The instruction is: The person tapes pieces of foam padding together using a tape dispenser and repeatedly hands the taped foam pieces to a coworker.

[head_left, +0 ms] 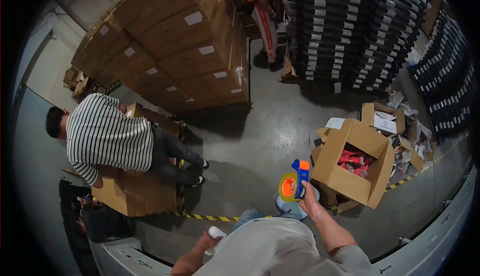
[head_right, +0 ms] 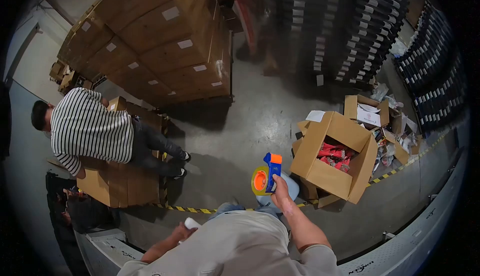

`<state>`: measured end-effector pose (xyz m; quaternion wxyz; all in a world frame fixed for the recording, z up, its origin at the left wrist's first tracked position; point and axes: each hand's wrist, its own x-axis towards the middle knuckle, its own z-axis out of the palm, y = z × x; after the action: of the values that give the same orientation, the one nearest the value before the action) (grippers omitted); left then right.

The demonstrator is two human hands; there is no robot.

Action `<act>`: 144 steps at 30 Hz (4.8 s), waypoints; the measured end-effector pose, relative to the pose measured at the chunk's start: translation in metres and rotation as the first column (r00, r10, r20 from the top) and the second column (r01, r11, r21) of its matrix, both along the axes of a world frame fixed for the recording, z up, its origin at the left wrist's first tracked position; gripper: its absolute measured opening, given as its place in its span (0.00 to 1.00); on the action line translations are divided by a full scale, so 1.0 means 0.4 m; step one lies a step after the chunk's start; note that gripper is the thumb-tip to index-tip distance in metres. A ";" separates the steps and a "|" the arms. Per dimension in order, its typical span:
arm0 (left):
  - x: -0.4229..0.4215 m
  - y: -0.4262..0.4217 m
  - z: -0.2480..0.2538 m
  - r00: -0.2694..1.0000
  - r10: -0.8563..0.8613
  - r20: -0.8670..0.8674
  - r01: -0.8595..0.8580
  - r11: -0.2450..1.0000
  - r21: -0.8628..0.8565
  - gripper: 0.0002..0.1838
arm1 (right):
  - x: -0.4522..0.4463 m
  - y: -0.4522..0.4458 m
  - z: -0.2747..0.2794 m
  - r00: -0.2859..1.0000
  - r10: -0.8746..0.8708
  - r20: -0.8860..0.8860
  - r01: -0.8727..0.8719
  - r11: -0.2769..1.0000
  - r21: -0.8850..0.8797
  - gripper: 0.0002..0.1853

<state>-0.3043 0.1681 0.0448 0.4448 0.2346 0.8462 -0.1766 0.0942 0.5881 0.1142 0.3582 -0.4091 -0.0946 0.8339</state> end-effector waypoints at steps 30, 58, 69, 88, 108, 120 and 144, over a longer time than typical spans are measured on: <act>-0.686 1.454 -0.320 0.737 -0.316 0.598 0.237 0.949 0.209 0.67 | -0.600 0.659 0.099 0.904 -0.307 0.296 0.334 0.942 -0.041 0.23; -0.872 1.872 -0.050 0.856 -0.432 0.286 0.397 0.901 0.174 0.71 | -0.691 0.870 0.093 0.884 -0.213 0.417 0.249 0.968 -0.033 0.19; -0.898 2.167 -0.187 0.563 -0.694 0.449 0.649 0.708 0.279 0.70 | -0.838 1.014 0.156 0.792 -0.473 0.386 0.494 0.868 0.050 0.19; -0.959 2.344 -0.077 0.602 -0.476 0.641 0.526 0.840 0.130 0.33 | -0.796 1.006 0.307 0.513 -0.754 0.411 0.764 0.619 0.181 0.18; -0.461 2.558 0.181 0.779 -0.627 -0.008 0.570 0.704 0.424 0.58 | -0.262 1.458 -0.078 0.820 -0.462 0.337 0.437 0.887 0.153 0.18; -0.243 2.669 -0.271 0.568 0.133 0.812 -0.329 0.941 0.076 0.47 | -0.436 1.706 -0.861 0.783 -0.074 0.618 0.144 0.988 -0.064 0.22; -0.254 2.715 -0.713 0.413 -0.132 0.901 -0.289 0.920 0.267 0.39 | -0.658 1.716 -1.169 0.924 -0.065 0.377 0.139 0.975 -0.173 0.20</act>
<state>-0.4059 1.2542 -0.2403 0.7831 0.3331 0.4974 0.1684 -0.1690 1.2745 -0.3534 0.3352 -0.5962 -0.0559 0.7274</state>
